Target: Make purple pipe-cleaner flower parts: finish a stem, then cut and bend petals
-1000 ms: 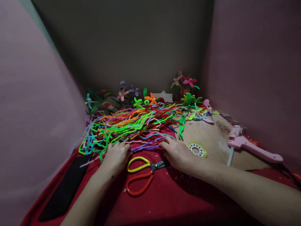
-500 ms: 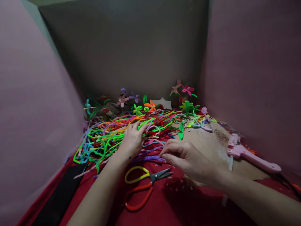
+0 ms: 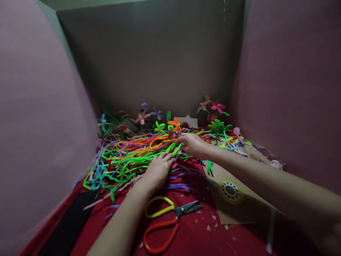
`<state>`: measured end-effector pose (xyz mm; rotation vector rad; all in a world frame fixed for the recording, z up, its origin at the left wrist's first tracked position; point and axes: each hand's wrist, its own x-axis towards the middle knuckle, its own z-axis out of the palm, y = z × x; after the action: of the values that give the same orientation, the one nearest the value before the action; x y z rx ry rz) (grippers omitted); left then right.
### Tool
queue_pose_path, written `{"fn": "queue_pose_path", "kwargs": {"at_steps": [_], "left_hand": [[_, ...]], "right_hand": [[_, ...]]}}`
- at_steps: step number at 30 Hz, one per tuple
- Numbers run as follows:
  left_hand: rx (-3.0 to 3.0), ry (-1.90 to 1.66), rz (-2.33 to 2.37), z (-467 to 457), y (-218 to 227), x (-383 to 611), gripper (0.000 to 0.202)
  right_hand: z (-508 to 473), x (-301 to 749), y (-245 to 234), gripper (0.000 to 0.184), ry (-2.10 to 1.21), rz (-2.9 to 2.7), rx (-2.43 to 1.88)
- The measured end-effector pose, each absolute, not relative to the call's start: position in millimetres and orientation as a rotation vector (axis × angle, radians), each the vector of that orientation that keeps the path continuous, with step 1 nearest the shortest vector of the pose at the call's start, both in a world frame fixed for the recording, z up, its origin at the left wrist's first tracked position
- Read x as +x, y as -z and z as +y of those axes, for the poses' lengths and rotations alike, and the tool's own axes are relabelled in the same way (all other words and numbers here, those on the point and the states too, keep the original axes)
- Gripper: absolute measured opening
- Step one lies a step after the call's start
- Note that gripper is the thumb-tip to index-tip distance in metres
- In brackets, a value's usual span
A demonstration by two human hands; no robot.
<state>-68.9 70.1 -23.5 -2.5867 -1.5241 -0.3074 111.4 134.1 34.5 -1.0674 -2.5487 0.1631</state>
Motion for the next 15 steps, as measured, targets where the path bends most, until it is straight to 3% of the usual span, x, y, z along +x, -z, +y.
{"fn": "queue_pose_path", "kwargs": {"at_steps": [5, 12, 15], "left_hand": [[-2.491, 0.460, -1.552, 73, 22, -76, 0.039], [-2.190, 0.551, -1.807, 86, 27, -96, 0.069], [-2.196, 0.434, -1.850, 87, 30, -96, 0.059]], "right_hand": [[147, 99, -10, 0.028, -0.054, -2.744, -0.965], [130, 110, 6, 0.026, 0.095, -2.807, -0.918], [129, 109, -1, 0.024, 0.131, -2.795, -0.917]]}}
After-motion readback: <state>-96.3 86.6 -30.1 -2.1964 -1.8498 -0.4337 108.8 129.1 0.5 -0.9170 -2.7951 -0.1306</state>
